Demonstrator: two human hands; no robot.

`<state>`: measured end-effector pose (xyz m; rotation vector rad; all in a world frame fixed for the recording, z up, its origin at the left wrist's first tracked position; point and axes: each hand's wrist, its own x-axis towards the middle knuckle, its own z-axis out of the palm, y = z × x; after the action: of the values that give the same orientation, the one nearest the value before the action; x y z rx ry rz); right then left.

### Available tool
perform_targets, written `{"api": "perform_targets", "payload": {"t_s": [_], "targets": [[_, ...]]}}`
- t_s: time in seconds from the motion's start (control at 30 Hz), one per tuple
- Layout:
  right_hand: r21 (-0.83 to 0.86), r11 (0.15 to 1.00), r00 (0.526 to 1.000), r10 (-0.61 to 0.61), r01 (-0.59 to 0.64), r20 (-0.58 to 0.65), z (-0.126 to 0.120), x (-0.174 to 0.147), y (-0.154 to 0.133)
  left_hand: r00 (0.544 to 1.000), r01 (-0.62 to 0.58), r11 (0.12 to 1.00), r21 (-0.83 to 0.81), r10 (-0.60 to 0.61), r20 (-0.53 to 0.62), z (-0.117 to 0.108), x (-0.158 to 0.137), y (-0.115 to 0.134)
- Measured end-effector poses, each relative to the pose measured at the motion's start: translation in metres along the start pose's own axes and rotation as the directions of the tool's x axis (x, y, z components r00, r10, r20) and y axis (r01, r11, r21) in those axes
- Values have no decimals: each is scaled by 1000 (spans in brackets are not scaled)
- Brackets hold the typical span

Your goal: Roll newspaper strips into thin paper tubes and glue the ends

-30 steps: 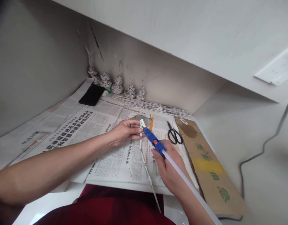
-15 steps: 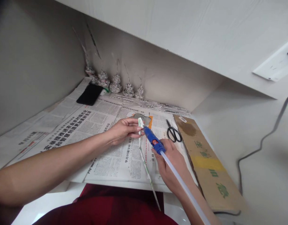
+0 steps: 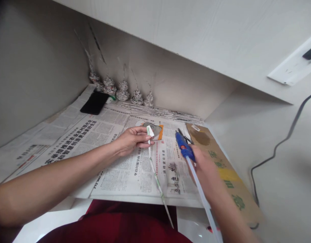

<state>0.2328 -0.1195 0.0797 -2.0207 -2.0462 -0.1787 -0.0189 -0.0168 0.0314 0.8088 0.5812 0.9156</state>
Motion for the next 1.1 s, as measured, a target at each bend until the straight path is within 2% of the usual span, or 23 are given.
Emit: {"api": "perform_targets", "payload": {"t_s": [0.23,0.3,0.47,0.6,0.77,0.83,0.9,0.97,1.0,1.07,1.1], "targets": [[-150,985,993,101,-91,61,-2,6,113,999,26,1000,6,-26,-24,3,-1,3],[-200,976,985,117,-90,127,2,5,140,999,33,999,13,-33,-25,2,-2,2],[-242,953,952,230,-179,203,3,5,177,998,50,999,22,-50,-28,2,-3,3],[-209,954,936,264,-216,235,5,11,181,997,76,996,48,-75,-9,3,-4,4],[-147,972,933,219,-183,287,9,12,189,996,92,995,46,-92,-14,3,-3,6],[-177,969,926,219,-171,306,7,10,190,995,99,994,40,-98,-15,3,-2,6],[-289,944,922,249,-162,298,2,8,184,995,102,994,34,-101,-14,3,-2,6],[-429,891,943,259,-149,209,-4,9,163,995,97,995,26,-97,-10,2,-2,6],[-451,886,967,199,-107,162,-7,9,147,996,91,996,21,-90,-9,2,-2,6],[-380,921,993,112,-88,42,-10,11,103,997,77,997,10,-77,-7,0,-1,5],[-233,972,998,38,-26,45,-8,11,77,998,69,998,5,-69,-7,-1,0,5]]}}
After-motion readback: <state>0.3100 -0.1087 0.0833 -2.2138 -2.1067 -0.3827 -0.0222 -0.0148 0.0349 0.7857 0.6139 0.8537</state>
